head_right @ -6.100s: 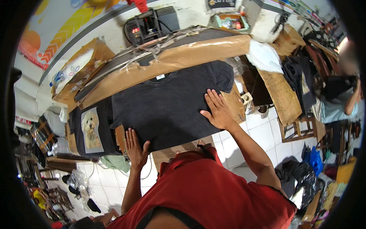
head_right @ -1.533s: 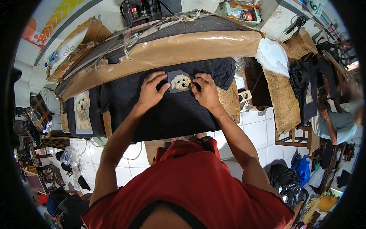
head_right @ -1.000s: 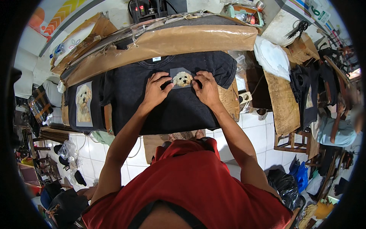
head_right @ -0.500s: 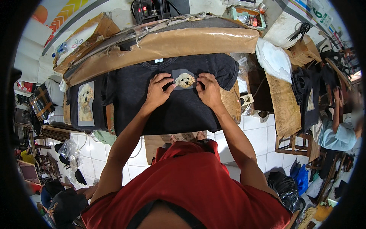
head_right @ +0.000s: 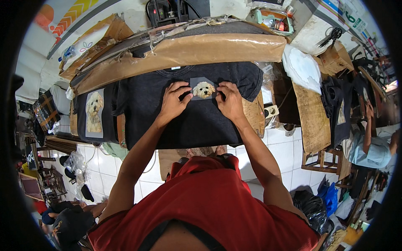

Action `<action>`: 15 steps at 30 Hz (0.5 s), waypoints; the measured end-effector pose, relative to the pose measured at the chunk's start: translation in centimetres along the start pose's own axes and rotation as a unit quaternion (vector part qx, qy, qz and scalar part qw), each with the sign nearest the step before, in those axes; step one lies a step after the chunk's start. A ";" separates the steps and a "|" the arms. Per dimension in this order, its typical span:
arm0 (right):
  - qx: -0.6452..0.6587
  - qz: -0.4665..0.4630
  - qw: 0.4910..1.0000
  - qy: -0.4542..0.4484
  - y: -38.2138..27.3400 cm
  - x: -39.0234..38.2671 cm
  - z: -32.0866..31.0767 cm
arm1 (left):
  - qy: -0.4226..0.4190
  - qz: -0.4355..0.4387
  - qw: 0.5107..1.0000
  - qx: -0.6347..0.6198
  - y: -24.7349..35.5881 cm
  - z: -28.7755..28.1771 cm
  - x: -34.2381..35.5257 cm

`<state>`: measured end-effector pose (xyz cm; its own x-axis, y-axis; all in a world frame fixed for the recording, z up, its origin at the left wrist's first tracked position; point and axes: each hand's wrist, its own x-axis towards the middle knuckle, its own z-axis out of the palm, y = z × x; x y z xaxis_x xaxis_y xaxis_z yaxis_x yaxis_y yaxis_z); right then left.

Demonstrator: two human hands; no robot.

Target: The person places black t-shirts on a heat press, aligns a dog image transfer, and presses the machine to apply the design. They repeat this process for multiple shirts, removing each finished shirt and stacking them.

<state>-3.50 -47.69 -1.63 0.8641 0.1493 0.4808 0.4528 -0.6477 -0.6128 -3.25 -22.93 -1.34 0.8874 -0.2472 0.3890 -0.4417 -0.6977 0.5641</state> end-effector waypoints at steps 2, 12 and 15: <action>0.003 0.010 1.000 0.002 0.1 0.0 0.1 | 0.001 0.003 1.000 0.001 0.0 0.0 0.0; 0.015 0.018 1.000 -0.016 0.3 0.0 -0.1 | 0.006 -0.003 1.000 -0.013 -0.4 0.0 -0.2; 0.018 0.007 1.000 0.022 0.6 -0.3 0.5 | 0.008 0.000 1.000 -0.014 -0.4 0.3 0.0</action>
<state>-3.43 -47.71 -2.47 0.8602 0.1062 0.4988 0.4489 -0.6217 -0.6418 -3.05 -22.84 -1.77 0.8852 -0.2366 0.4006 -0.4458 -0.6778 0.5847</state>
